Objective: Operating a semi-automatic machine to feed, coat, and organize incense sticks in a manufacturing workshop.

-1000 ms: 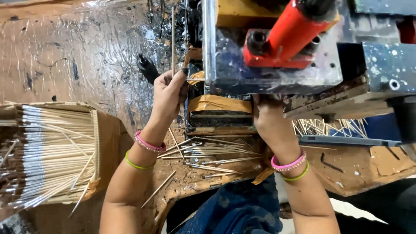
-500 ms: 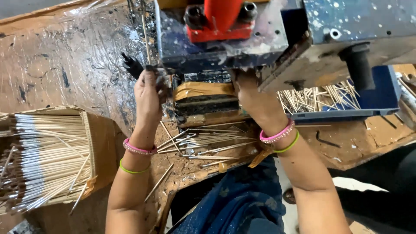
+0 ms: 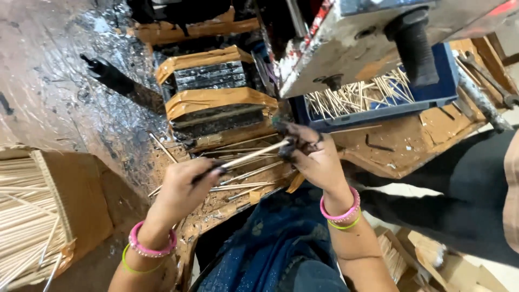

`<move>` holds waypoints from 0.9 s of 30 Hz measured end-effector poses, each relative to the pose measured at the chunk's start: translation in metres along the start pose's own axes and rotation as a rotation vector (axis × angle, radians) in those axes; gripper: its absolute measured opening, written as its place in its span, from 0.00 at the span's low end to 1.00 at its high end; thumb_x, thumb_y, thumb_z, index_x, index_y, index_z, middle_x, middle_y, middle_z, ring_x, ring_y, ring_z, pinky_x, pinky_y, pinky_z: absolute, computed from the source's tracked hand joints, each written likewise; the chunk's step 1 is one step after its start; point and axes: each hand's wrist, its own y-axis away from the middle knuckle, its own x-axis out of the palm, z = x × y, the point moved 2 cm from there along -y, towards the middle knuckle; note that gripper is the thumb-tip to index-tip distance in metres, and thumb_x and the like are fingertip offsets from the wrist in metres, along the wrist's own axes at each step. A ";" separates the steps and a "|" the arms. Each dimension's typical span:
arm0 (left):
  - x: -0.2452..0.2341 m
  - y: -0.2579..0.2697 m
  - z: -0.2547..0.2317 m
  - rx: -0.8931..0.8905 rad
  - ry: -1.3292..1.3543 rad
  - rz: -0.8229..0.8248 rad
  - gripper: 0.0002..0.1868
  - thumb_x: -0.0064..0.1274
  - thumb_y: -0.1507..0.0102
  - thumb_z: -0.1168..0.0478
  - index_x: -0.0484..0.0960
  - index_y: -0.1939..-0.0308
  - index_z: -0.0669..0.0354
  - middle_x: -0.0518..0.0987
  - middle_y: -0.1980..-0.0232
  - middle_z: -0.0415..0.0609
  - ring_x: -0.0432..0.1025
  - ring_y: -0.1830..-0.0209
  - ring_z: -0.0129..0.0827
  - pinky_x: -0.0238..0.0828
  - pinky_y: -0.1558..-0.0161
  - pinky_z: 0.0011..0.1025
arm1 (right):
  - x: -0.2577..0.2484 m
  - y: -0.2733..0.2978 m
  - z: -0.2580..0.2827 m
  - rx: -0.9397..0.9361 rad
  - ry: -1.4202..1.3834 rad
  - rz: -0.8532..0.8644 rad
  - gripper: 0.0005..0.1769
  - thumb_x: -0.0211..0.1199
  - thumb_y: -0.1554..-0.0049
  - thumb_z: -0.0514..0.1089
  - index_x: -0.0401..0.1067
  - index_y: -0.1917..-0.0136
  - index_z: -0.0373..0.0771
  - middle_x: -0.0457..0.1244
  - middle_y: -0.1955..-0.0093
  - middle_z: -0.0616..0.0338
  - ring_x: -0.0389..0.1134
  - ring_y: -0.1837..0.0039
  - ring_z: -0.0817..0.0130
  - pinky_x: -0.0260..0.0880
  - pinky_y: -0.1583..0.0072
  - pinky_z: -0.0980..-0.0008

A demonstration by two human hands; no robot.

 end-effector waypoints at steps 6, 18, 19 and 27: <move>-0.050 -0.028 0.040 -0.130 0.136 0.021 0.12 0.51 0.29 0.61 0.81 0.64 0.65 0.72 0.75 0.39 0.63 0.77 0.19 0.58 0.74 0.24 | 0.031 -0.059 0.054 -0.384 0.020 0.182 0.10 0.66 0.37 0.32 0.73 0.41 0.36 0.69 0.44 0.56 0.71 0.45 0.67 0.73 0.39 0.70; -0.046 -0.109 0.082 -0.366 0.640 -0.341 0.15 0.52 0.29 0.54 0.81 0.67 0.59 0.73 0.74 0.33 0.61 0.79 0.14 0.54 0.78 0.20 | 0.061 -0.116 0.062 -0.638 0.924 0.113 0.20 0.58 0.40 0.28 0.75 0.35 0.33 0.66 0.34 0.43 0.64 0.31 0.44 0.65 0.29 0.53; -0.044 -0.107 0.082 -0.329 0.670 -0.360 0.17 0.51 0.28 0.55 0.78 0.69 0.59 0.71 0.74 0.32 0.61 0.79 0.15 0.54 0.78 0.21 | 0.057 -0.114 0.051 -0.562 0.944 0.109 0.17 0.58 0.36 0.31 0.75 0.34 0.33 0.65 0.35 0.40 0.65 0.33 0.43 0.65 0.30 0.52; -0.024 -0.123 0.106 -0.149 0.435 -0.472 0.19 0.49 0.30 0.52 0.81 0.66 0.64 0.76 0.72 0.37 0.67 0.71 0.20 0.67 0.67 0.27 | 0.066 -0.095 0.068 -0.800 1.050 0.102 0.13 0.55 0.34 0.34 0.73 0.38 0.32 0.66 0.36 0.43 0.67 0.35 0.48 0.67 0.33 0.58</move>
